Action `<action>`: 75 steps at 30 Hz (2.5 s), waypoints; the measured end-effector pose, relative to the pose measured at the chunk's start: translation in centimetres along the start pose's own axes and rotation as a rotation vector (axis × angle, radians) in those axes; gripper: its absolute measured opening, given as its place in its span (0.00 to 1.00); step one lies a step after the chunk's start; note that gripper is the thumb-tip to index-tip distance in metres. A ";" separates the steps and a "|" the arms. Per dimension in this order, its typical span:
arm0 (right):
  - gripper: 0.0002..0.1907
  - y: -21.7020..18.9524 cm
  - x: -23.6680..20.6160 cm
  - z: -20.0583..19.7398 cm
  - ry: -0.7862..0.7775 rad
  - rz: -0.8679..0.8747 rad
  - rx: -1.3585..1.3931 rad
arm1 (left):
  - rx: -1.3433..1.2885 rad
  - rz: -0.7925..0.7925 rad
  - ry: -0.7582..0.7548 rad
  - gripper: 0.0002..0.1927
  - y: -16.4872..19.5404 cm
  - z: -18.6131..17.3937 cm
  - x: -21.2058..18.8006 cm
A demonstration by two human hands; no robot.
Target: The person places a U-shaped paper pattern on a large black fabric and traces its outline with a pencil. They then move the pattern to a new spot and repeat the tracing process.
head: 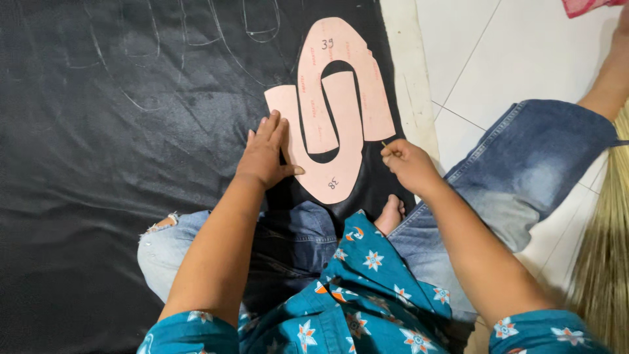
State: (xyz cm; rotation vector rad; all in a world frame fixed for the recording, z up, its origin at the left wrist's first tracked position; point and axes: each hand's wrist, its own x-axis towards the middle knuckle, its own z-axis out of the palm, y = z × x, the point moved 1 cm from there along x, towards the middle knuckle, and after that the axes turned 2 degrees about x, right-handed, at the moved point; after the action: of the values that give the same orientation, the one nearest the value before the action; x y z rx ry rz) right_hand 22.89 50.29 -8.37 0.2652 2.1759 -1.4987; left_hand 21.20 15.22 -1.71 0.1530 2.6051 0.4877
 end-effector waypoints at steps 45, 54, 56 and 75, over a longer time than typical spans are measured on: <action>0.17 -6.4 6.6 0.0 0.592 -0.101 -0.564 | -0.034 -0.179 -0.130 0.65 2.4 -2.6 -0.2; 0.12 -5.3 8.5 -1.5 0.607 -0.091 -0.565 | -0.052 -0.181 -0.116 0.65 2.1 -2.6 -0.2; 0.13 -5.2 8.2 -1.9 0.589 -0.088 -0.535 | -0.054 -0.165 -0.104 0.64 1.7 -2.3 -0.2; 0.38 -8.9 -1.8 5.9 0.046 -0.164 -0.610 | 0.278 -0.022 0.085 0.26 2.0 1.7 -2.6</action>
State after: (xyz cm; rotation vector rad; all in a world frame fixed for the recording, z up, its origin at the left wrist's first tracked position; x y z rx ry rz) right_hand 22.39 41.70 -1.83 -0.0894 2.6149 -0.8385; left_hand 24.32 17.09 -1.19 0.1984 2.7447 0.1234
